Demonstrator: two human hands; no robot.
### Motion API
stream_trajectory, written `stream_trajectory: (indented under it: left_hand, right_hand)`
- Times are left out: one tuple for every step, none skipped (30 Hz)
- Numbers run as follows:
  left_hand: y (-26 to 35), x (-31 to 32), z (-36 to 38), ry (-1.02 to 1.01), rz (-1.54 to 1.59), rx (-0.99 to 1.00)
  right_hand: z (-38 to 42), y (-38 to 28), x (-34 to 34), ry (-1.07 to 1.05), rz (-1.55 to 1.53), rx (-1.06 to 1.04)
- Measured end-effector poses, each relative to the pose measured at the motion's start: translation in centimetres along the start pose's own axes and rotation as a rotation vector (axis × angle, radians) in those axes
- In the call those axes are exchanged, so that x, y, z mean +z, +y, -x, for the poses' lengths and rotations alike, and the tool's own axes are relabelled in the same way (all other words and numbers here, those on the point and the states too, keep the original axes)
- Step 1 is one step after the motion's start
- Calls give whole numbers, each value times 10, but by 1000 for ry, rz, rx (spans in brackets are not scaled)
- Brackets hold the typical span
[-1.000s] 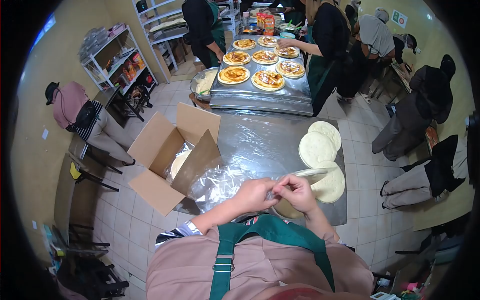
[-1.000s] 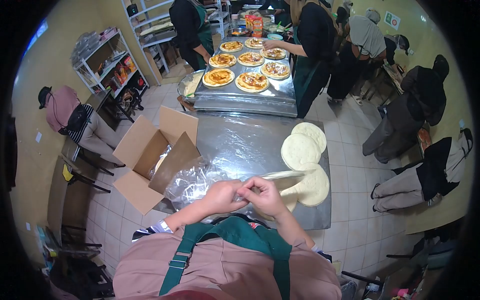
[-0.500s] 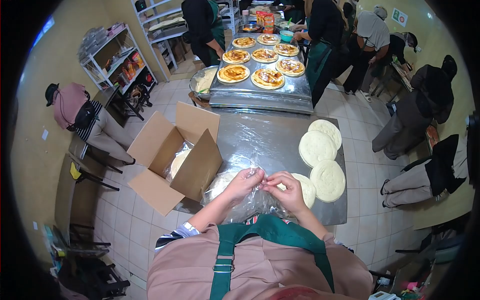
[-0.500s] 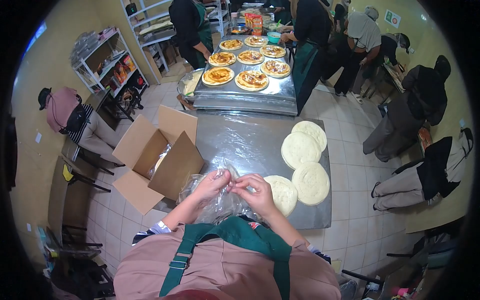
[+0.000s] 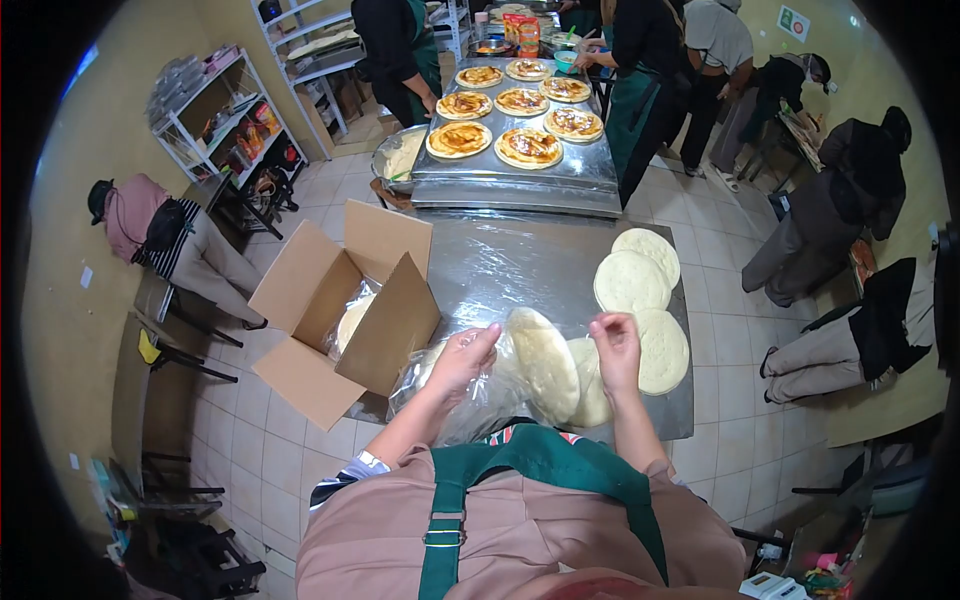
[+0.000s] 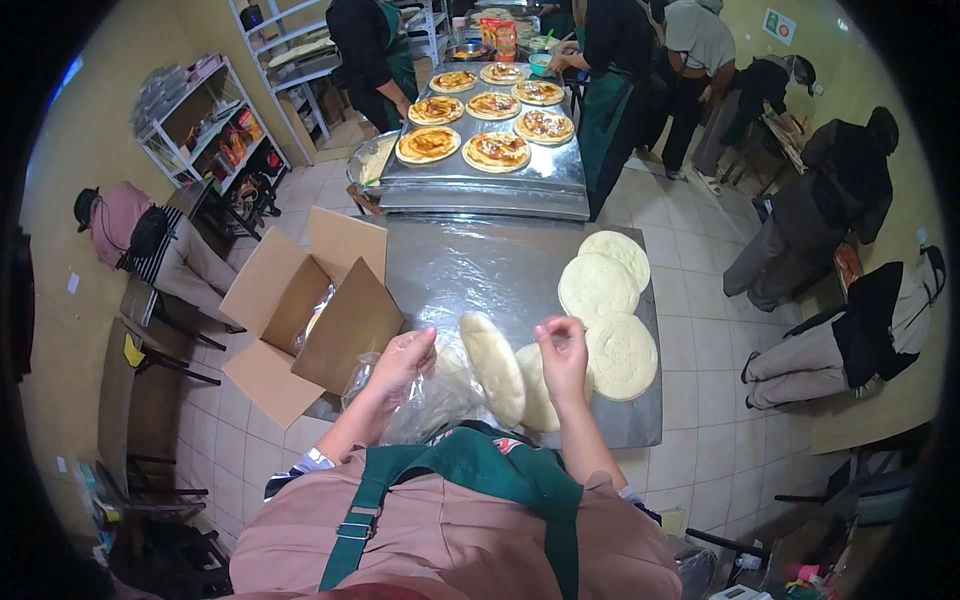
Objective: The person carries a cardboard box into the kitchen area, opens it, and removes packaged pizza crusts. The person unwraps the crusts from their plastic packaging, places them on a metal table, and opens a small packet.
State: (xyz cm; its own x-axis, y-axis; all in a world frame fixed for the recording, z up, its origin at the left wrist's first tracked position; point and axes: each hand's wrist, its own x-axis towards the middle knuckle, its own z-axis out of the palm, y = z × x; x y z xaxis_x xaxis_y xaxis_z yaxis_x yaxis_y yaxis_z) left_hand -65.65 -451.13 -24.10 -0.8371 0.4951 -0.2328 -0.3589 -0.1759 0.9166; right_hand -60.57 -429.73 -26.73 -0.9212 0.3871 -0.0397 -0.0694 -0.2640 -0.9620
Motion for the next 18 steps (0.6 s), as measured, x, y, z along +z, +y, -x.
stream_trajectory:
  left_hand:
    - [1,8,1,40,-35,-19]
    - [2,16,1,78,-71,-37]
    - [1,22,-1,74,-72,-42]
    - [0,27,-2,58,-102,-34]
    - [-1,32,-2,40,-133,-28]
    - [-1,37,-1,23,-184,-18]
    - [-3,42,-1,11,-189,-24]
    - [-7,46,2,-31,-260,23]
    - [-9,49,5,-74,-331,71]
    - [-1,57,14,-99,-365,69]
    - [-6,56,15,-106,-366,68]
    - [-9,53,18,-204,-416,89]
    - [-9,51,19,-303,-466,109]
    - [-9,51,21,-377,-426,106]
    - [-11,48,22,-381,-424,102]
    - [-13,45,22,-445,-438,118]
    - [-15,41,21,-509,-452,135]
    - [-16,38,19,-515,-452,134]
  right_hand:
    - [3,-13,10,140,227,-326]
    - [6,-19,17,281,456,-652]
    - [9,-17,19,286,458,-649]
    - [14,-13,20,-19,523,-654]
    - [18,-8,22,-322,577,-648]
    - [20,-4,29,-308,577,-641]
    - [18,-1,36,-363,727,-552]
    - [17,3,39,-417,875,-456]
    - [16,5,37,-404,876,-452]
    - [12,7,34,-306,981,-589]
    - [10,11,32,-208,1084,-720]
    - [9,11,32,-185,1132,-689]
    - [10,10,30,-181,1132,-685]
    - [13,6,27,-197,1117,-436]
    - [15,-2,27,-211,1091,-189]
    - [14,-9,25,-249,1189,-97]
    - [12,-11,21,-243,1190,-96]
    - [11,-11,14,-246,1154,-84]
